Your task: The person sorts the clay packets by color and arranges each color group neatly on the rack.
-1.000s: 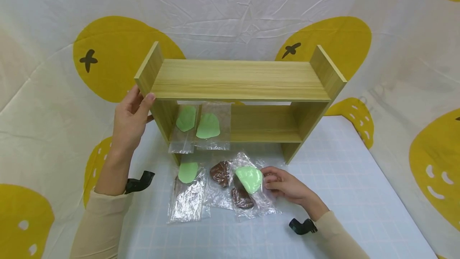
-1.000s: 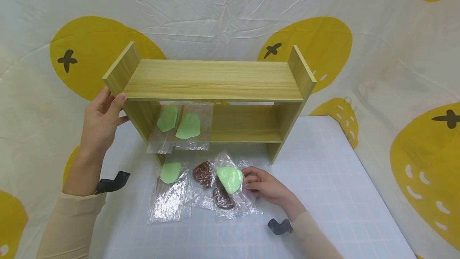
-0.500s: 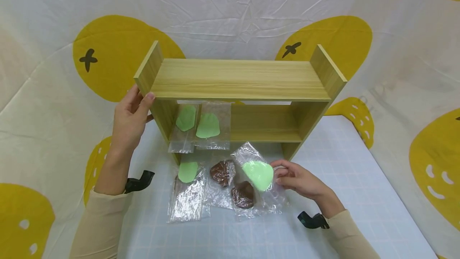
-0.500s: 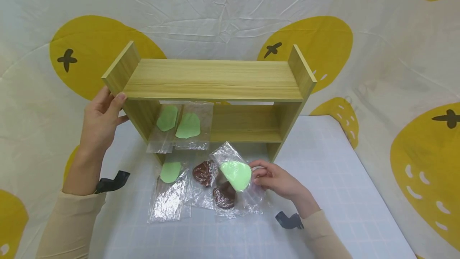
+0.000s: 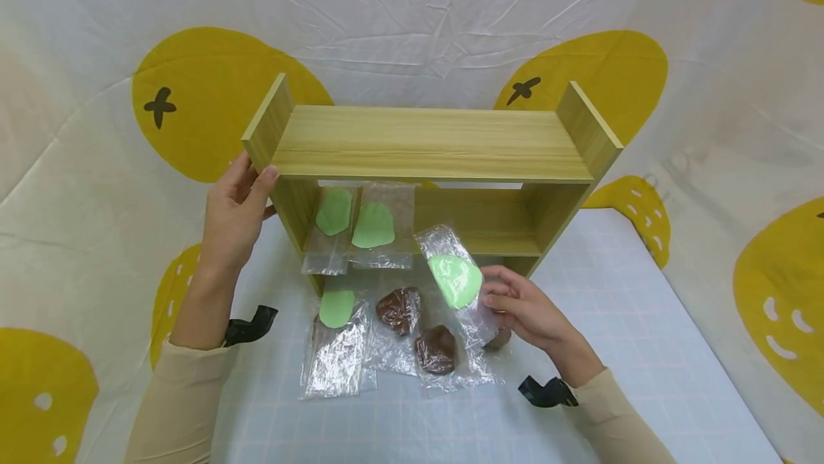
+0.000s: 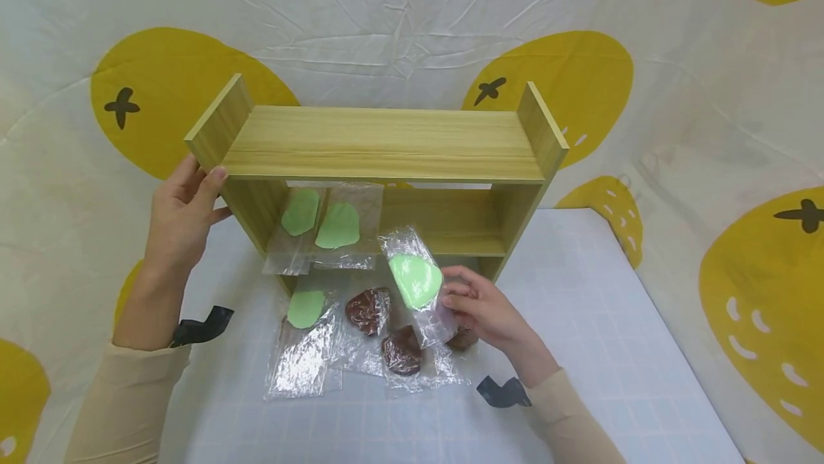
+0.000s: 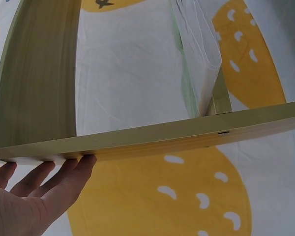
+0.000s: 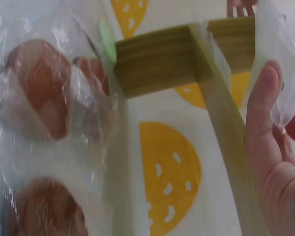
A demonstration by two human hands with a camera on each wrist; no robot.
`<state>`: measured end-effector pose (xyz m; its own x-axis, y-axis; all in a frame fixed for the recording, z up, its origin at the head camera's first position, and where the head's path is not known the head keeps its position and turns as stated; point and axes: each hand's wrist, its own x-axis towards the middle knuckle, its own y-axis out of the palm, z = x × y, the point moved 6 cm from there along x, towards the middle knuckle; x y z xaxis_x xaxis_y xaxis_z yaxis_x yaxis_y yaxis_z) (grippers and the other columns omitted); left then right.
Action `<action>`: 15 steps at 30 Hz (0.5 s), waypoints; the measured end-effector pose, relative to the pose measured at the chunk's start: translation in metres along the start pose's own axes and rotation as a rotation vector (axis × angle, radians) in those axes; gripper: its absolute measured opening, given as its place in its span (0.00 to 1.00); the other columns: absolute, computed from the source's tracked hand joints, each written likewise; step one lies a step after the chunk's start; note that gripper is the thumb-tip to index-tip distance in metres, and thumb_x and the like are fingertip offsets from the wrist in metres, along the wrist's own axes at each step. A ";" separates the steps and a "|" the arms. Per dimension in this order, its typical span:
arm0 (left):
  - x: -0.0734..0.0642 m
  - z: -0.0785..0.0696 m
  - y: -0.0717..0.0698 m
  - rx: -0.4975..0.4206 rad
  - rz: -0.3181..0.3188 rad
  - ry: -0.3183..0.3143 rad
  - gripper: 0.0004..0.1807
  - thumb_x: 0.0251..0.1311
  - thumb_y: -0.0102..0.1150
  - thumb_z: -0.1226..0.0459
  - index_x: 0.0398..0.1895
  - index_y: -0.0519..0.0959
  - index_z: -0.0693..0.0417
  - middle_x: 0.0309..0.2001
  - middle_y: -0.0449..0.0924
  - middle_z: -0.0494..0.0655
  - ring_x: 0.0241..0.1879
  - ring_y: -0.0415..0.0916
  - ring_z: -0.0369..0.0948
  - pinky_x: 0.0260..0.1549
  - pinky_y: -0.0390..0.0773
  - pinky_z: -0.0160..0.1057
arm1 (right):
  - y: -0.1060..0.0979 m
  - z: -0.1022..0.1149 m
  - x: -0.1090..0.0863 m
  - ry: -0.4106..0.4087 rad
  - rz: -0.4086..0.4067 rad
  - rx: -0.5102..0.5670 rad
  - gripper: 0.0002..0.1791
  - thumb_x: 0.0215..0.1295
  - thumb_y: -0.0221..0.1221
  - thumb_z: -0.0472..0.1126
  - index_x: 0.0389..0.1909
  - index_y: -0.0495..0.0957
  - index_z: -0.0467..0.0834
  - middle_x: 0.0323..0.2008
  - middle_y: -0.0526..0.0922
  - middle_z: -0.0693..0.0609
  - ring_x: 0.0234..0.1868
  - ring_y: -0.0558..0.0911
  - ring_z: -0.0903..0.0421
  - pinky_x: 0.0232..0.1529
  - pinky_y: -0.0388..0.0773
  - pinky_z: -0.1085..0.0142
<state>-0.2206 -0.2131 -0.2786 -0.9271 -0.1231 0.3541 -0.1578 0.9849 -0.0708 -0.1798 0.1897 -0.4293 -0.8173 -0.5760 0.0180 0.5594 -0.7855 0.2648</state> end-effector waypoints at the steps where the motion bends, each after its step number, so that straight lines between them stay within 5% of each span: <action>1: 0.000 0.000 0.000 0.004 0.001 0.002 0.27 0.71 0.58 0.57 0.72 0.70 0.33 0.69 0.69 0.47 0.64 0.69 0.54 0.53 0.71 0.65 | 0.002 0.000 0.002 -0.003 -0.013 0.020 0.21 0.73 0.50 0.24 0.64 0.65 0.36 0.45 0.84 0.47 0.36 0.79 0.58 0.35 0.79 0.71; 15: 0.000 0.001 -0.001 0.017 0.005 0.003 0.27 0.71 0.58 0.57 0.72 0.69 0.32 0.70 0.69 0.47 0.64 0.69 0.54 0.53 0.73 0.63 | 0.011 -0.010 0.019 0.040 -0.222 0.151 0.20 0.71 0.51 0.24 0.62 0.65 0.38 0.44 0.84 0.50 0.39 0.82 0.57 0.38 0.83 0.68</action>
<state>-0.2211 -0.2139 -0.2798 -0.9267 -0.1179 0.3569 -0.1592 0.9832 -0.0887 -0.1880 0.1675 -0.4361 -0.9098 -0.4045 -0.0936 0.3380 -0.8526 0.3986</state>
